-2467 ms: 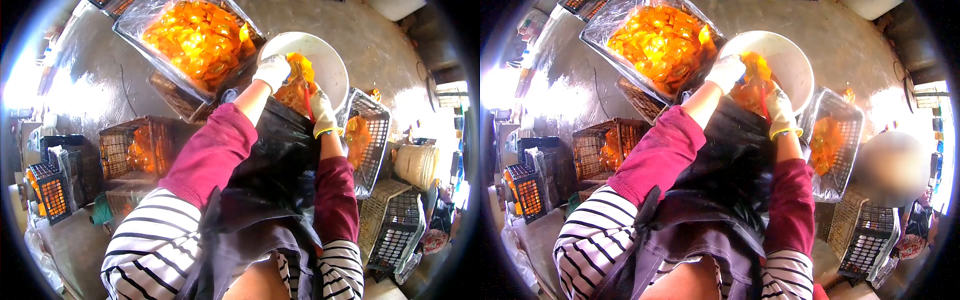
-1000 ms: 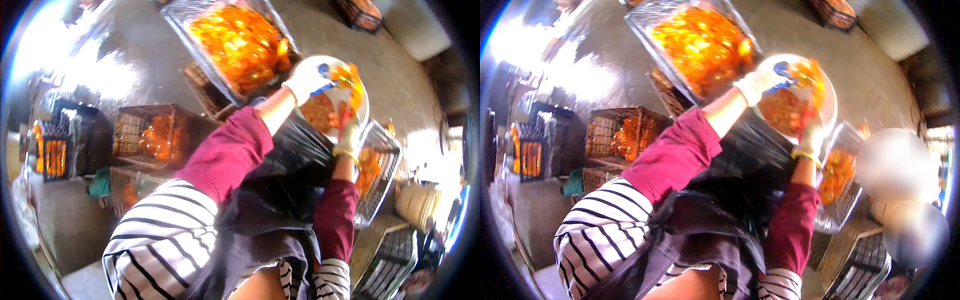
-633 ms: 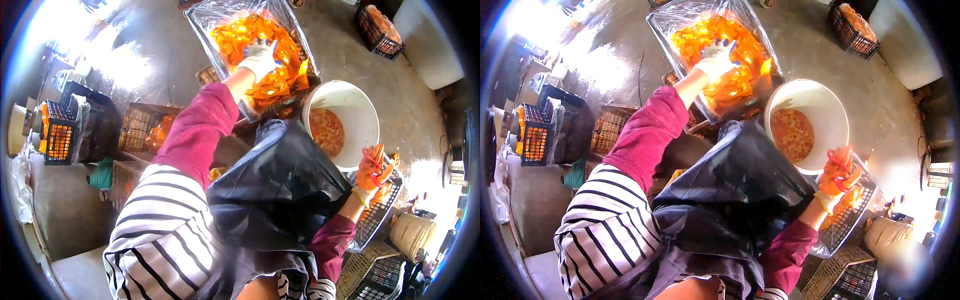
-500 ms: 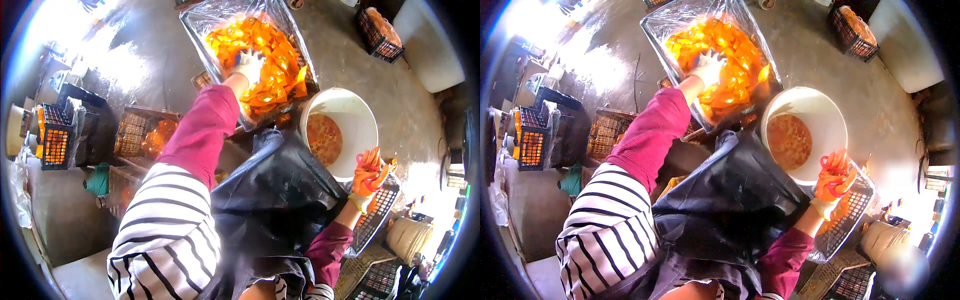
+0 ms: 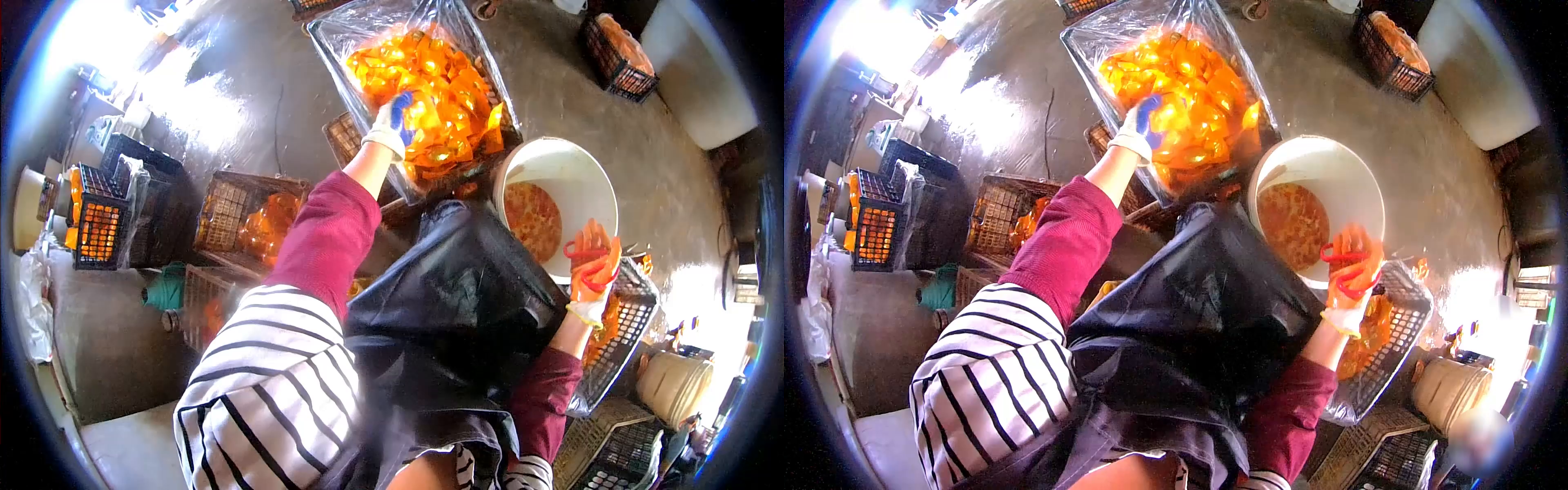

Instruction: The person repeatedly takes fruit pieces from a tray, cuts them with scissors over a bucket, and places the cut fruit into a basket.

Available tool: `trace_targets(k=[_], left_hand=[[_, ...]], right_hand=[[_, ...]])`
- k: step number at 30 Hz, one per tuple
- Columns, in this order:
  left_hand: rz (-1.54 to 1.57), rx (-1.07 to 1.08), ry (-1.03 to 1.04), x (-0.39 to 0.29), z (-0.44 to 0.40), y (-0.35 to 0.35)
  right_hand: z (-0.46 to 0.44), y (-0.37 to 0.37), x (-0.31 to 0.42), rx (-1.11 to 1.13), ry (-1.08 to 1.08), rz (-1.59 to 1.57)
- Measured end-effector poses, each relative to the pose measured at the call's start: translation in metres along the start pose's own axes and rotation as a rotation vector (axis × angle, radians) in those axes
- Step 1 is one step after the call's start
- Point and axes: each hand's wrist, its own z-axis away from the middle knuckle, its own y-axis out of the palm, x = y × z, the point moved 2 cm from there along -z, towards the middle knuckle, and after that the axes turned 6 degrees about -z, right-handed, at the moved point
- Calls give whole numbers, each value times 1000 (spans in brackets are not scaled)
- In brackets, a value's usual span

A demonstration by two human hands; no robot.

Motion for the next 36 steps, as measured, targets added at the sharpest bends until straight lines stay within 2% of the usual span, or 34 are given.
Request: trace_targets(k=[1,3,4,5,6,7,8,11,12,13,14,15,17,18,20,21,22,24,26,27,29,30,31,33,34,36], left_hand=[[132,-81,-73,-8,18,9],[390,166,-170,3,6,21],[202,153,-121,16,1,25],[15,145,-76,30,-2,33],[-197,391,74,37,-1,52],[-84,339,-137,28,38,90],[-416,461,184,33,46,115],[-13,637,107,82,45,177],[-30,630,70,93,46,189],[-49,620,34,103,47,197],[-323,671,336,107,53,200],[-322,676,250,112,52,200],[-318,676,77,115,58,202],[-424,671,238,128,46,199],[-433,679,291,145,35,197],[-337,693,178,148,34,198],[-242,706,65,150,33,199],[-359,746,187,150,31,199],[-243,816,110,132,45,200],[207,760,-288,133,47,204],[244,720,-357,116,67,207],[78,736,-153,125,57,206],[-187,655,-175,126,64,199],[-1293,567,524,145,48,197],[-1333,568,307,153,41,194],[-1536,638,441,144,55,201]], right_hand=[[-8,-10,-2,44,14,12],[-17,-17,-6,128,32,37],[-15,-15,-9,62,33,9],[-11,-8,-11,94,28,195],[-6,-1,-13,126,17,387],[-2,7,-15,158,0,572],[-5,6,-20,169,24,601],[-16,-9,-40,177,133,491],[-15,-7,-50,135,85,463],[-12,-7,-49,196,56,620],[-7,-7,-45,188,102,689],[-4,-10,-42,182,152,755],[-8,-14,-39,269,74,948],[-8,-14,-40,319,40,1042],[-9,-9,-39,328,-24,1164],[-10,-5,-39,334,-59,1225],[-13,-8,-42,290,-2,1113],[-6,3,-36,275,-7,1287],[1,11,-31,221,-2,1368],[3,13,-30,177,5,1360],[10,23,-27,74,78,1244],[15,31,-23,17,141,1137],[16,36,-21,-35,203,1028],[9,24,-27,-23,95,1030],[3,14,-32,-20,42,1029],[-14,-8,-40,55,-167,1287]])
